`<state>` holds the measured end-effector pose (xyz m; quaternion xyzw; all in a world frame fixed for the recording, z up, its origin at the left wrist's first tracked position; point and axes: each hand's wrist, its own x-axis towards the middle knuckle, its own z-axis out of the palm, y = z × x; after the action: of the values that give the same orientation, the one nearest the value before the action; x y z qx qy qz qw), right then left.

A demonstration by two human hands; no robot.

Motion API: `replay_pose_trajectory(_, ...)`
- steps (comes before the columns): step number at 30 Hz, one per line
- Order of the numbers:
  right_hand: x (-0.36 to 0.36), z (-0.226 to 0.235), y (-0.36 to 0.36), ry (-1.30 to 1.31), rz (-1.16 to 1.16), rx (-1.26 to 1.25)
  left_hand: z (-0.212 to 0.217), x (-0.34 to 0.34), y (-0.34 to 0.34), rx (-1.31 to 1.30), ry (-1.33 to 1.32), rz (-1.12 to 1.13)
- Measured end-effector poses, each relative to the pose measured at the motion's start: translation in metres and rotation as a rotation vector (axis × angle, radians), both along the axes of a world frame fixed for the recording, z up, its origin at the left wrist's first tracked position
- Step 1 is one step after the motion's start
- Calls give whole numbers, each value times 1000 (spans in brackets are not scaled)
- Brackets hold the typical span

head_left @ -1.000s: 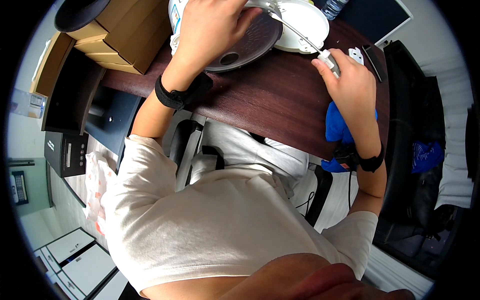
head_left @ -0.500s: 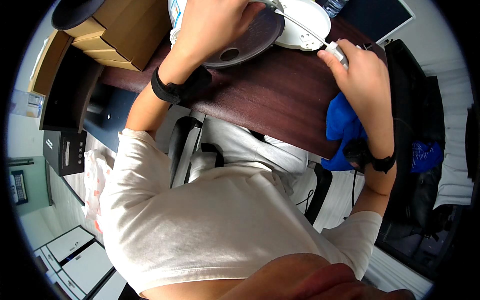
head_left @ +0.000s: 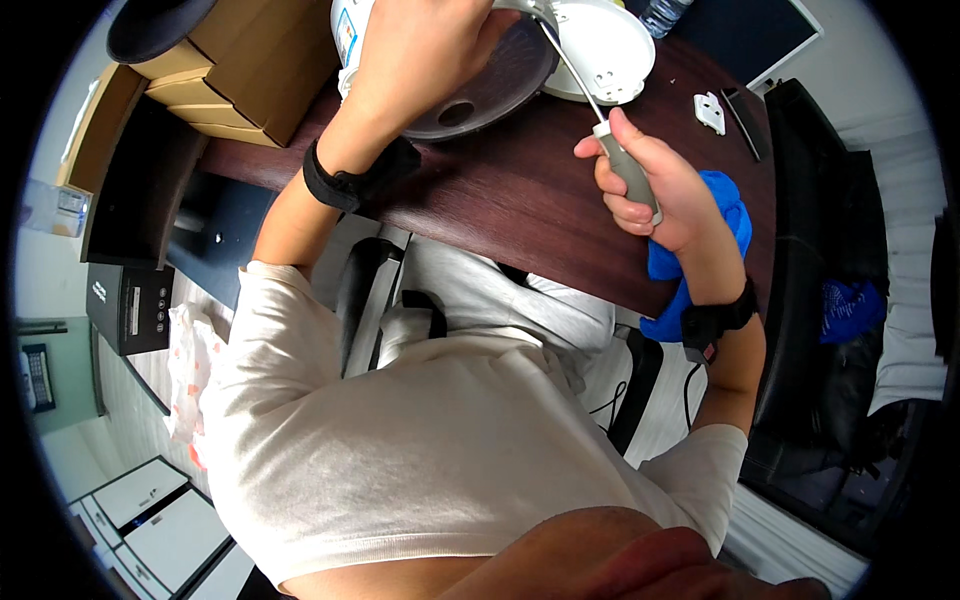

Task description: The person assembles a white appliance by attaching a circular metal base to the main body. They align the parts, insert screws, and use a screwdriver to tighten them into place.

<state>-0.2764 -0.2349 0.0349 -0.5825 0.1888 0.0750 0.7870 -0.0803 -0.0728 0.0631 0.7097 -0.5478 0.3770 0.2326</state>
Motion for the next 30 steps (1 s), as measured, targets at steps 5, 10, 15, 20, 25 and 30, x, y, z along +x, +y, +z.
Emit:
replay_pose_trajectory(5,1,-8,0,-29,7,12,-2,1,1,0,8,7)
replay_pose_trajectory(10,4,-22,-10,-209,-180,-1017,-3,1,1,-23,11,-11)
replay_pose_trajectory(15,2,-7,-7,-278,-260,-1508,-2,1,3,-31,4,-15)
replay_pose_trajectory(20,0,17,-4,-227,-228,-1746,-2,2,4,-6,40,-11)
replay_pose_trajectory(25,3,14,-20,-80,-67,-1099,-4,4,5,-27,16,-9)
replay_pose_trajectory(30,5,15,-17,4,-56,-805,-7,4,4,-48,-4,-3)
